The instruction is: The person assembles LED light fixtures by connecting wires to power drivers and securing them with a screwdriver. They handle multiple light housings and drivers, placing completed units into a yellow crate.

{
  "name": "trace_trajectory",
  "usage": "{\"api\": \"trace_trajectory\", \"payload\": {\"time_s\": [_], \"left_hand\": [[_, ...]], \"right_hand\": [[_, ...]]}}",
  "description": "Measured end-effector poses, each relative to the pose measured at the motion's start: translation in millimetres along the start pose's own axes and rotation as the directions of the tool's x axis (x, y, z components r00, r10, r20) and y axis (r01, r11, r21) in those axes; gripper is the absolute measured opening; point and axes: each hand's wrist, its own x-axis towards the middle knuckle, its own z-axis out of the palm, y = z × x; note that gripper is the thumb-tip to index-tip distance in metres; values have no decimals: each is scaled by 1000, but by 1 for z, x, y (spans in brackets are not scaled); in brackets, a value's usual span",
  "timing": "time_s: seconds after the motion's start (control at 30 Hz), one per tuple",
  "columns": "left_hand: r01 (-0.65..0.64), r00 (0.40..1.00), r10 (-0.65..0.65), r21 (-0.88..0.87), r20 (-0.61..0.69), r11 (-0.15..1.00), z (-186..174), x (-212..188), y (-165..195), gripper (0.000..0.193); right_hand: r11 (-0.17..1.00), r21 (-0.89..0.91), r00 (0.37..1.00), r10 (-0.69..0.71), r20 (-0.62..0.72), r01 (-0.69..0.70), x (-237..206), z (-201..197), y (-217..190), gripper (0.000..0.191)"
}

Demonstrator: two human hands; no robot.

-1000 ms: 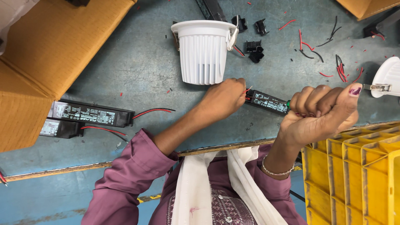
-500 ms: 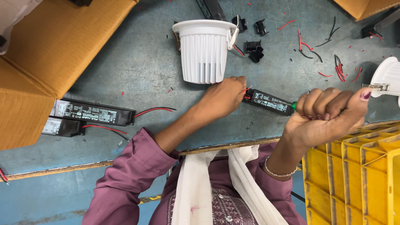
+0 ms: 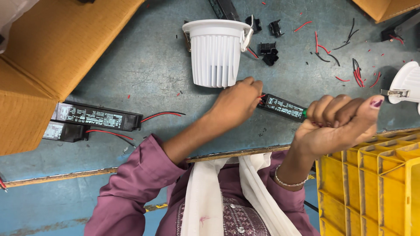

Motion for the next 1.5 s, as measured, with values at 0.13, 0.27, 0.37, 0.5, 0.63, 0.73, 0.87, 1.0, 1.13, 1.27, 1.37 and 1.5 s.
{"api": "trace_trajectory", "payload": {"time_s": [0.13, 0.27, 0.37, 0.5, 0.63, 0.73, 0.87, 1.0, 1.13, 1.27, 1.37, 1.5], "left_hand": [[-70, 990, 77, 60, -116, 996, 2, -3, 10, 10], [-67, 989, 88, 168, -120, 984, 0, -3, 12, 3], [-61, 991, 84, 201, -107, 978, -2, -2, 14, 15], [-39, 995, 56, 188, -87, 981, -3, -2, 17, 18], [-62, 992, 82, 194, -97, 979, -2, -3, 16, 12], [-98, 988, 121, 213, -97, 972, -1, -3, 15, 11], [-159, 980, 182, 231, -83, 960, 0, -3, 13, 9], [-180, 980, 195, 265, -30, 947, -1, -2, 12, 9], [-200, 978, 210, 271, -8, 942, -2, -2, 12, 10], [-204, 977, 215, 262, -13, 943, -2, -2, 11, 9], [-195, 978, 207, 265, -17, 944, -1, -1, 11, 11], [-199, 977, 211, 273, -17, 941, 0, -1, 10, 10]], "right_hand": [[1000, 5, 1000, -13, 19, 13, 1, 0, 2, 57], [1000, 13, 1000, -5, 25, 5, 4, 1, 4, 58], [1000, 17, 1000, 12, 13, -12, 4, 2, 4, 56], [1000, 15, 1000, 10, 29, -10, 4, 3, 3, 60], [1000, 11, 999, 17, 37, -18, 2, 3, 2, 60], [999, 18, 998, 29, 47, -30, 2, 2, 2, 59], [999, 29, 997, 40, 70, -42, 3, 1, 3, 61], [998, 39, 995, 39, 90, -43, 2, 1, 3, 63], [999, 30, 995, 31, 91, -34, 0, 3, 2, 63], [999, 26, 995, 25, 95, -27, -1, 4, 1, 63], [999, 29, 995, 23, 95, -26, 0, 4, 2, 63], [1000, 25, 994, 16, 109, -19, 1, 4, 3, 63]]}}
